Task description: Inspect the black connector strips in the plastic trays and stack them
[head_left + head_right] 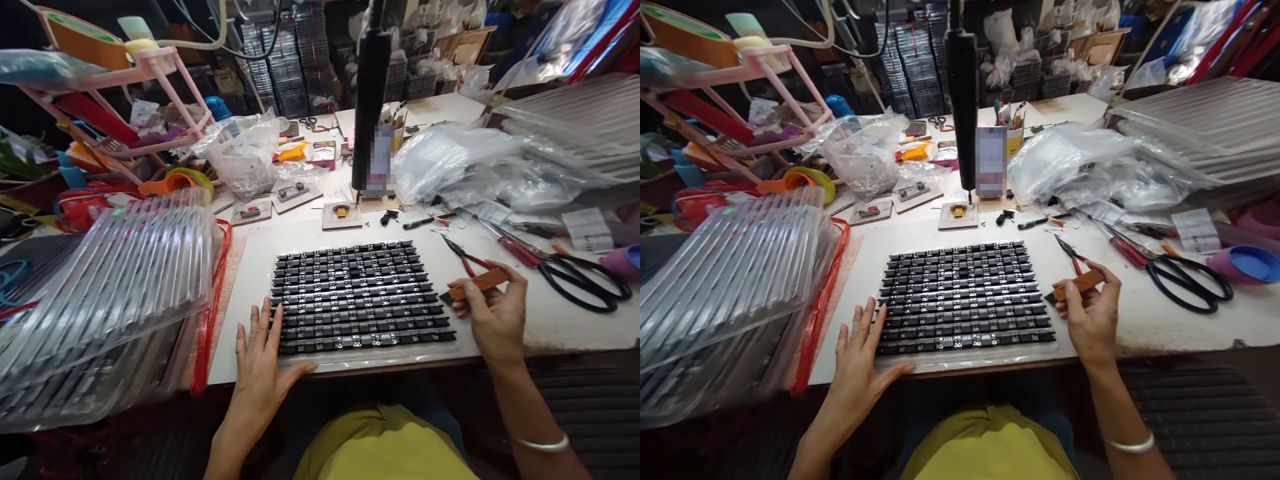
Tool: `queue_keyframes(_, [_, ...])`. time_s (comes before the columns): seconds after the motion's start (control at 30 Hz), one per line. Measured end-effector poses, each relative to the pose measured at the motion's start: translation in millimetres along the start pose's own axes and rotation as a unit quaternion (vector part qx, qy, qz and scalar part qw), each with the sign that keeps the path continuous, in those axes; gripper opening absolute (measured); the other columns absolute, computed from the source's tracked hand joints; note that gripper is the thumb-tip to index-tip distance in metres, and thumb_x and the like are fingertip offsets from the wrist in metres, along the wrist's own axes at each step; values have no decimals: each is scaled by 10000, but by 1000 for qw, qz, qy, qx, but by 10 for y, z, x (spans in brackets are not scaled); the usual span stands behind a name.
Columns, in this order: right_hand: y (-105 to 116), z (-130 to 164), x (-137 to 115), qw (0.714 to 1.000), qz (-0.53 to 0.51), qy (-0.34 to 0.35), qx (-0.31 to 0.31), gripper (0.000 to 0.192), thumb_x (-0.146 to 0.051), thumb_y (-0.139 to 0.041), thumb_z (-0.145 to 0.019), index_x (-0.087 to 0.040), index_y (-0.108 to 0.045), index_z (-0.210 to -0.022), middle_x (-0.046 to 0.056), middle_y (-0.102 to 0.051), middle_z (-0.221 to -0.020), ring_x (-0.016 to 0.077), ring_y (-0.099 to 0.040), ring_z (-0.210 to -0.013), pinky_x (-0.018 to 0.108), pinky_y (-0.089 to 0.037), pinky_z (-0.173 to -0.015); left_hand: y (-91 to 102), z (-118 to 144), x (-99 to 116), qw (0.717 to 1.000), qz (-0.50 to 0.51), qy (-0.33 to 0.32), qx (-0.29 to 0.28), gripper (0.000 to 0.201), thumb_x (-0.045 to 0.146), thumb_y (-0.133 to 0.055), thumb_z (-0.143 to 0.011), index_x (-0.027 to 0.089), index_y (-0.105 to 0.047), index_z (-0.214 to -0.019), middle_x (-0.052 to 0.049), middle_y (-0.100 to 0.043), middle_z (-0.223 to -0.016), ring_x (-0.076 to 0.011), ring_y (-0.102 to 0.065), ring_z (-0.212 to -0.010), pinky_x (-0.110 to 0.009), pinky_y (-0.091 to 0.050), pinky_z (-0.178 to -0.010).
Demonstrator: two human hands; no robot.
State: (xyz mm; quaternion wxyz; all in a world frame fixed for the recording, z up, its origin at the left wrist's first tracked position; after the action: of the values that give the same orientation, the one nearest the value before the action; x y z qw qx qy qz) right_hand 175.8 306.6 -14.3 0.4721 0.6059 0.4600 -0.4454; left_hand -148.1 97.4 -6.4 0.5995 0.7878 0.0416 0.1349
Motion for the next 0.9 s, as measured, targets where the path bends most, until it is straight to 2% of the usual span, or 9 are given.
queue_keyframes(0.23, [-18, 10, -2, 1000, -4, -4, -16, 651, -385, -643, -791, -227, -340, -1345, 30, -660, -844, 133, -590, -564, 271, -503, -509, -41, -41, 202, 998, -37, -41, 8, 880, 573, -515, -834, 248, -54, -1509, -167, -202, -1557, -348, -125, -1442, -619, -156, -1106])
queue_keyframes(0.53, [-42, 11, -37, 999, 0, 18, -42, 600, -314, -585, -825, -247, -335, -1366, 27, -639, -871, 161, -628, -710, 318, -537, -636, -135, -127, 484, 996, -54, -74, -3, 795, 539, -474, -870, 267, -89, -1509, -143, -275, -1537, -343, -192, -1429, -595, -143, -1114])
queue_keyframes(0.9, [-64, 23, -39, 997, -3, 29, -67, 581, -311, -555, -854, -261, -316, -1381, 45, -629, -924, 173, -615, -762, 342, -545, -686, -174, -120, 462, 994, -63, -80, -30, 775, 497, -499, -873, 289, -101, -1505, -113, -261, -1548, -332, -175, -1435, -580, -170, -1111])
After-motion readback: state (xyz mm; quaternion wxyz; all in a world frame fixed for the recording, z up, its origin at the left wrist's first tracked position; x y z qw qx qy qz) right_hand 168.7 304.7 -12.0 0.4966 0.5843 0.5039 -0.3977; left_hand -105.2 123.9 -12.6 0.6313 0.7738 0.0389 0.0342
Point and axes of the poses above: each hand's wrist, its own z-axis away from the middle knuckle, its own y-axis out of the back of the hand, x = y × z, the point moved 9 cm from there along -z, towards the middle knuckle
